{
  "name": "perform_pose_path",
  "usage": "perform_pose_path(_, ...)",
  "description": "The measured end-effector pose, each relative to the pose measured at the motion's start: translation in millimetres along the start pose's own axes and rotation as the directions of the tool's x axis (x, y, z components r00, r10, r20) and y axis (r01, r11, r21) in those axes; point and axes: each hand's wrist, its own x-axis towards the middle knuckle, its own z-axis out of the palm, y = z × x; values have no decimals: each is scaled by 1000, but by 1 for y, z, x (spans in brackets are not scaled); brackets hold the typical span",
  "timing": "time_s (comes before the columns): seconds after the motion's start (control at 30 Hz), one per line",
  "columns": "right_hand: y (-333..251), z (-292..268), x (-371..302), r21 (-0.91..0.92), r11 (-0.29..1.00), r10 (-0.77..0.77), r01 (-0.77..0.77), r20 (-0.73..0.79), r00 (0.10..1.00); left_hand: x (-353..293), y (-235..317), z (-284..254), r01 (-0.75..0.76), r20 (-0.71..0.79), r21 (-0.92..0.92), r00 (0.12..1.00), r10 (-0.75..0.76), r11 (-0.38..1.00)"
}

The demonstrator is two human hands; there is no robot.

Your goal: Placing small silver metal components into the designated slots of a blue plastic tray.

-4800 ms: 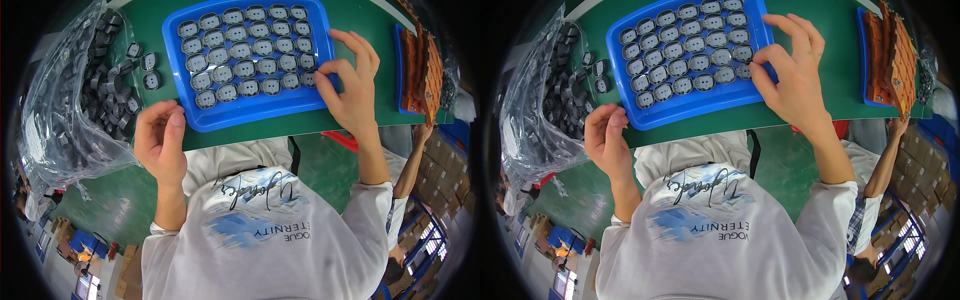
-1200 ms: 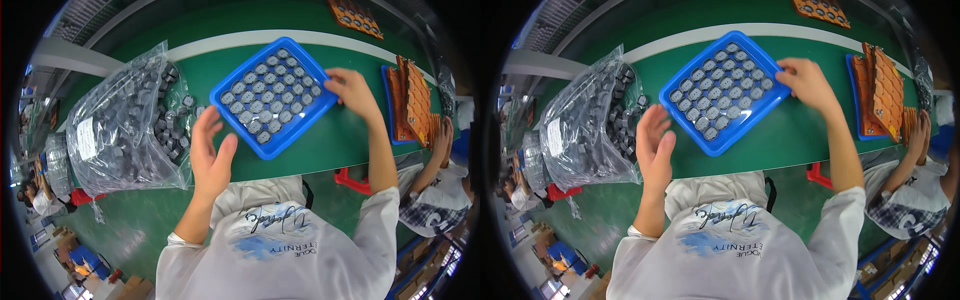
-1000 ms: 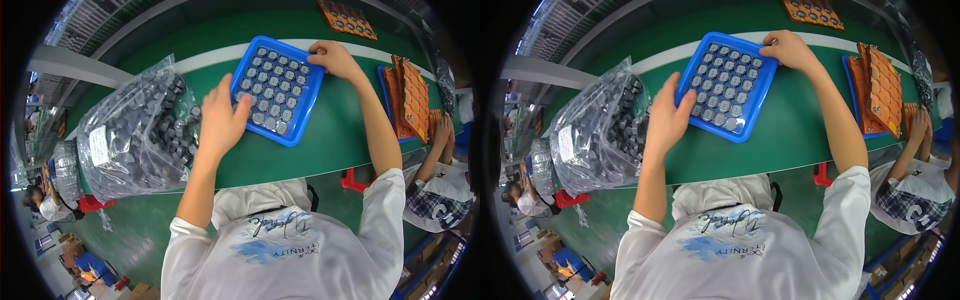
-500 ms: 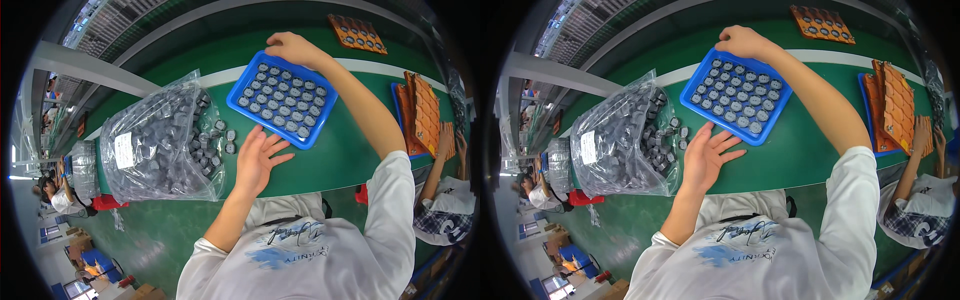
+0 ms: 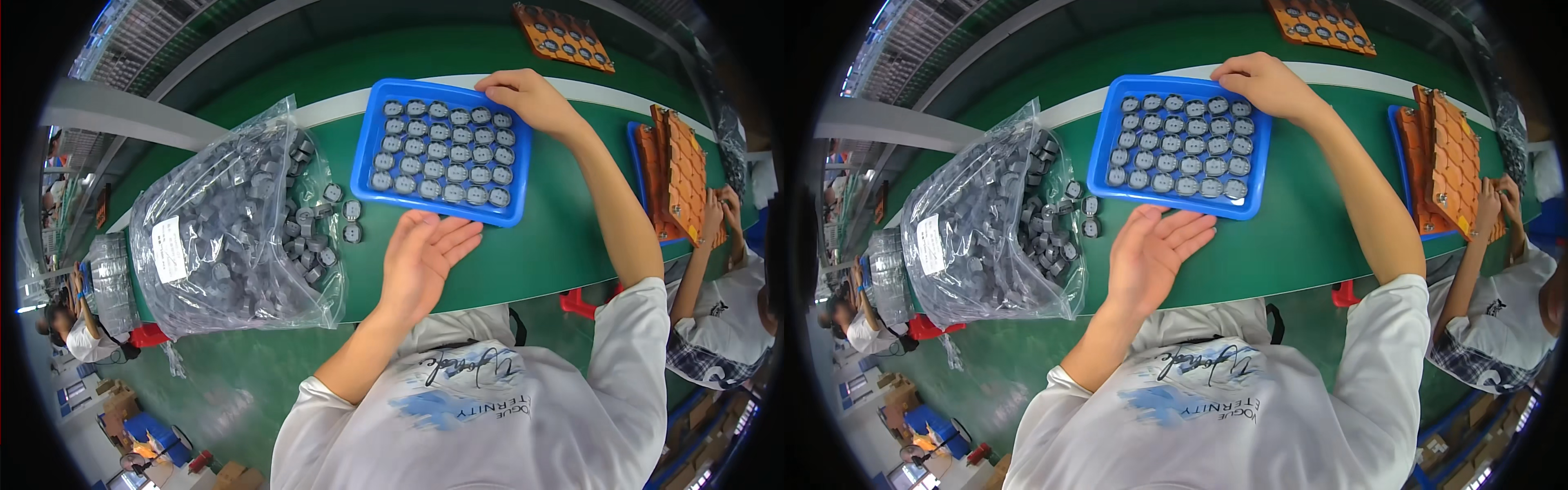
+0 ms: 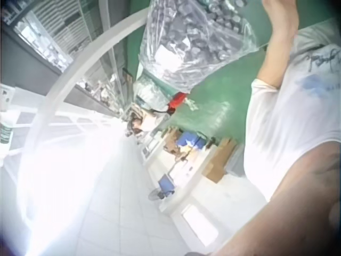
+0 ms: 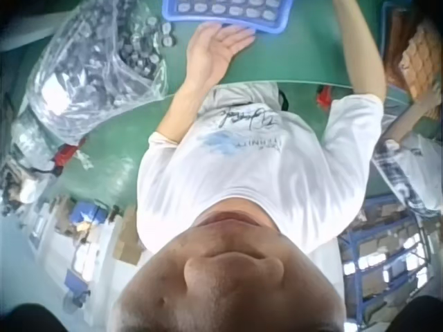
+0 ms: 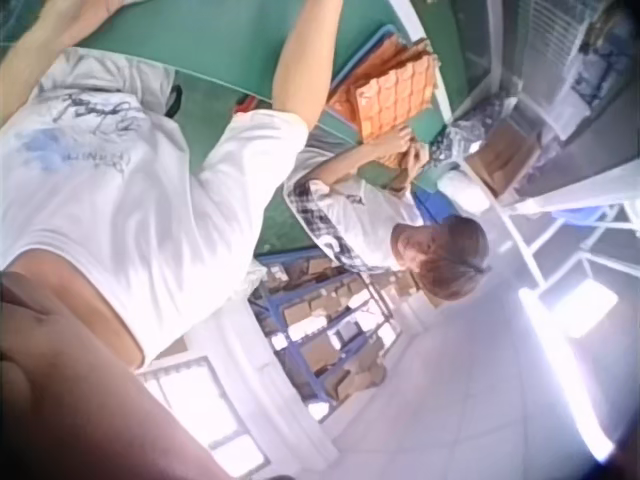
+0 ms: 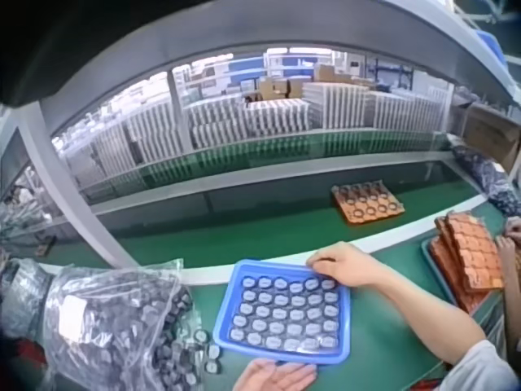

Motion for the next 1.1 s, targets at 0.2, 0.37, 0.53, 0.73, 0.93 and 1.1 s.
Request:
perform_pose_path(0.2,-10,14,-4,30,994,-111,108,144,983,-33,-31,-4,54,30,-32,998,-53,998)
perform_pose_path(0.37,-6,13,-38,13,999,-54,53,141,988,-55,-18,-18,246,136,217,951,-279,944)
perform_pose_path(0.53,13,11,-58,-150,966,-206,209,36,978,-51,44,-2,-452,446,861,891,81,234)
perform_pose_path(0.73,11,20,-90,-393,885,-343,249,-190,920,22,68,5,-409,625,725,729,280,-554)
perform_pose_path(0.93,-14,42,-122,-605,765,-326,220,-70,943,33,49,6,-322,582,626,799,150,-710)
perform_pose_path(1.1,-15,50,-125,-680,712,-305,175,-74,950,37,42,6,-270,521,660,837,169,-701)
